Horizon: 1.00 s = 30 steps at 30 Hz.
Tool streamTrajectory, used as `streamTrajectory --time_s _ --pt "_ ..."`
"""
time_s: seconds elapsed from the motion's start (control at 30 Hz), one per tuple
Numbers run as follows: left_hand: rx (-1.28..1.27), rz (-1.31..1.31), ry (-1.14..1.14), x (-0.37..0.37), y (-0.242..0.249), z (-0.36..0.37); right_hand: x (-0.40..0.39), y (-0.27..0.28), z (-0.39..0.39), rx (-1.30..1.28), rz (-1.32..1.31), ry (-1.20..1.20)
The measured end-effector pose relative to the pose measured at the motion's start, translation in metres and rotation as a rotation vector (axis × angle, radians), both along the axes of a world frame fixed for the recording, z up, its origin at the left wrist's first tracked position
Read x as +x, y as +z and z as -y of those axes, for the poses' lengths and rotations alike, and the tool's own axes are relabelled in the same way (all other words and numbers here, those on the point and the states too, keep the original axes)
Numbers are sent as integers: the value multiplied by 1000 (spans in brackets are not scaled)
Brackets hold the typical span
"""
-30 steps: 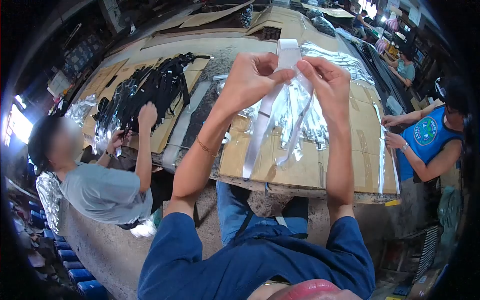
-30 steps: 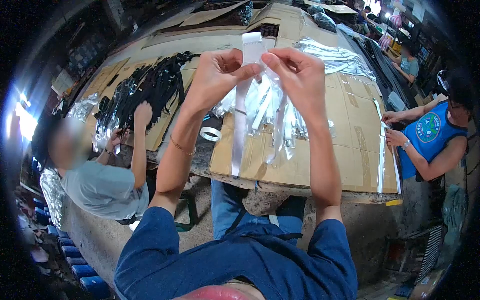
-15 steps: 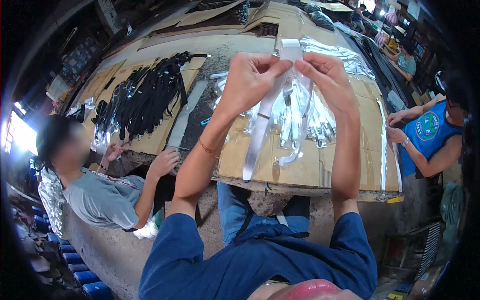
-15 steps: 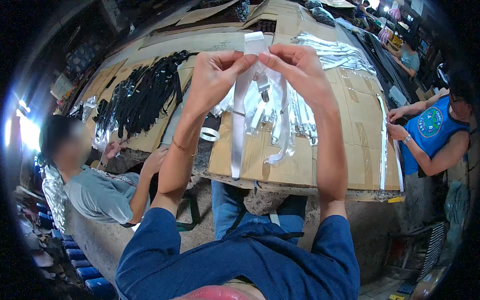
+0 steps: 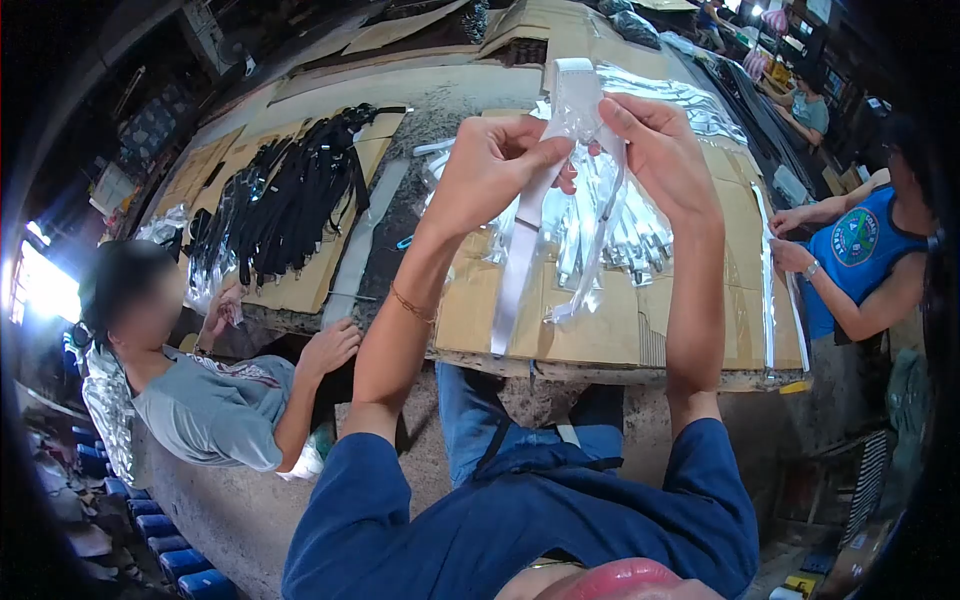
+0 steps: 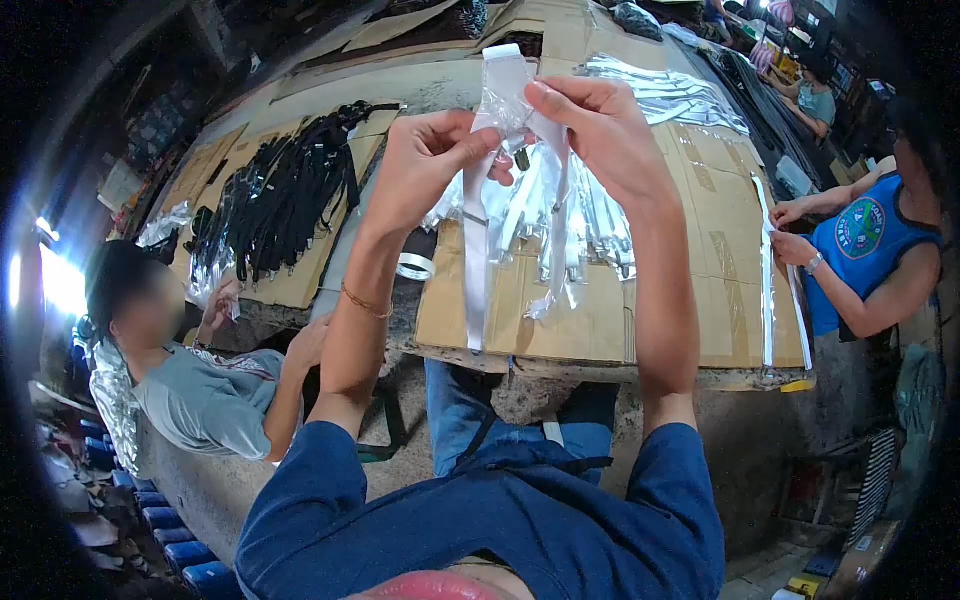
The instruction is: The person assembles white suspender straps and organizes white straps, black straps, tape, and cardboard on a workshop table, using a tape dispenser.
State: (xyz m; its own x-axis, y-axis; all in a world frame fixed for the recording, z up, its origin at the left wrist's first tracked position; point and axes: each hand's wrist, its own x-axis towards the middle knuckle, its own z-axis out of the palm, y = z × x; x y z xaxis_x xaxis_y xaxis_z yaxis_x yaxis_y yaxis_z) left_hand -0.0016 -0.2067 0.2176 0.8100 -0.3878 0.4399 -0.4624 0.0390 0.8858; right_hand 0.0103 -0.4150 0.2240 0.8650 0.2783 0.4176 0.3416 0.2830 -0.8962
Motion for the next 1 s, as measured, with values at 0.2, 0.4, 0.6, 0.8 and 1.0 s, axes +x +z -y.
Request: streamTrajectory --time_s 0.2,0.4,0.6,0.8,1.0 --pt "-41 10 -59 -1 -3 -5 -10 4 1 -108 168 -7" --pt "-84 -29 -115 -6 -7 -5 -12 4 -1 -130 216 -91" --pt "-27 118 -73 -7 -9 -3 -20 13 -8 -175 195 -78" --pt "7 -10 -28 -19 -25 3 -10 18 -10 -135 287 -275" --pt "-35 -359 -240 -31 -107 -7 34 20 22 -146 389 -294"
